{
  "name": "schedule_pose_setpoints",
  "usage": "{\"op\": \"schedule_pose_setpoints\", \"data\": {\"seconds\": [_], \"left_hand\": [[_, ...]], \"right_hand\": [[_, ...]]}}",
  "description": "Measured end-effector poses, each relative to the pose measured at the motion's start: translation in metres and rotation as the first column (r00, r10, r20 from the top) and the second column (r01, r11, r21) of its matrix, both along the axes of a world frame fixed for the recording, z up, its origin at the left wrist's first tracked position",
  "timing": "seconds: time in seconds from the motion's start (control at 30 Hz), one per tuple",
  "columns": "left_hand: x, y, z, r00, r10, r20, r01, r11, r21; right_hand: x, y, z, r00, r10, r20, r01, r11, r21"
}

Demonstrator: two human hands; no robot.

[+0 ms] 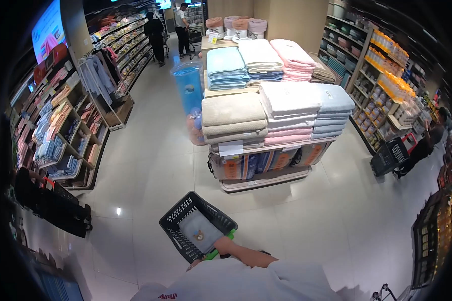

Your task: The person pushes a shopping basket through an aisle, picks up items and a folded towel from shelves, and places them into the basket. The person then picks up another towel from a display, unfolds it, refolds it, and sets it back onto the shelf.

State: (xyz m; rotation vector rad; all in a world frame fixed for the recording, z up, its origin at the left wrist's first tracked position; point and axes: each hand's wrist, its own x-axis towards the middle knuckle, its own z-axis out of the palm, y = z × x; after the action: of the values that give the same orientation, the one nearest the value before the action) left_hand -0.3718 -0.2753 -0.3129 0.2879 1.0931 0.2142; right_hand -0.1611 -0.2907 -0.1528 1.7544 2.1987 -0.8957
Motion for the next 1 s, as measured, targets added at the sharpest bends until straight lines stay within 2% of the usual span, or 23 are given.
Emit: {"op": "schedule_pose_setpoints", "data": {"seconds": [0.23, 0.37, 0.43, 0.53, 0.73, 0.83, 0.93, 1.0], "left_hand": [[0.061, -0.011, -0.002, 0.993, -0.119, -0.015, 0.119, 0.992, -0.032], [0.091, -0.021, -0.005, 0.988, -0.155, -0.017, 0.155, 0.987, -0.033], [0.103, -0.024, -0.006, 0.986, -0.168, -0.016, 0.167, 0.985, -0.039], [0.122, -0.029, -0.009, 0.981, -0.193, -0.013, 0.192, 0.981, -0.040], [0.155, -0.042, -0.018, 0.965, -0.262, -0.004, 0.261, 0.964, -0.053], [0.172, -0.048, -0.024, 0.945, -0.327, 0.006, 0.327, 0.943, -0.059], [0.190, -0.055, -0.033, 0.912, -0.409, 0.039, 0.411, 0.910, -0.050], [0.204, -0.059, -0.043, 0.878, -0.471, 0.084, 0.475, 0.879, -0.044]], "right_hand": [[0.057, -0.039, 0.013, 0.997, -0.073, -0.004, 0.073, 0.997, -0.030], [0.085, -0.068, 0.009, 0.991, -0.133, -0.014, 0.133, 0.991, 0.016], [0.100, -0.078, 0.024, 0.988, -0.152, 0.008, 0.152, 0.988, 0.018], [0.117, -0.089, 0.015, 0.987, -0.159, 0.021, 0.160, 0.987, -0.021], [0.148, -0.131, -0.013, 0.948, -0.319, -0.015, 0.319, 0.948, -0.018], [0.164, -0.153, -0.017, 0.939, -0.340, -0.047, 0.338, 0.940, -0.058], [0.189, -0.172, -0.011, 0.880, -0.458, -0.129, 0.411, 0.868, -0.280], [0.199, -0.185, 0.000, 0.844, -0.521, -0.126, 0.454, 0.820, -0.350]]}}
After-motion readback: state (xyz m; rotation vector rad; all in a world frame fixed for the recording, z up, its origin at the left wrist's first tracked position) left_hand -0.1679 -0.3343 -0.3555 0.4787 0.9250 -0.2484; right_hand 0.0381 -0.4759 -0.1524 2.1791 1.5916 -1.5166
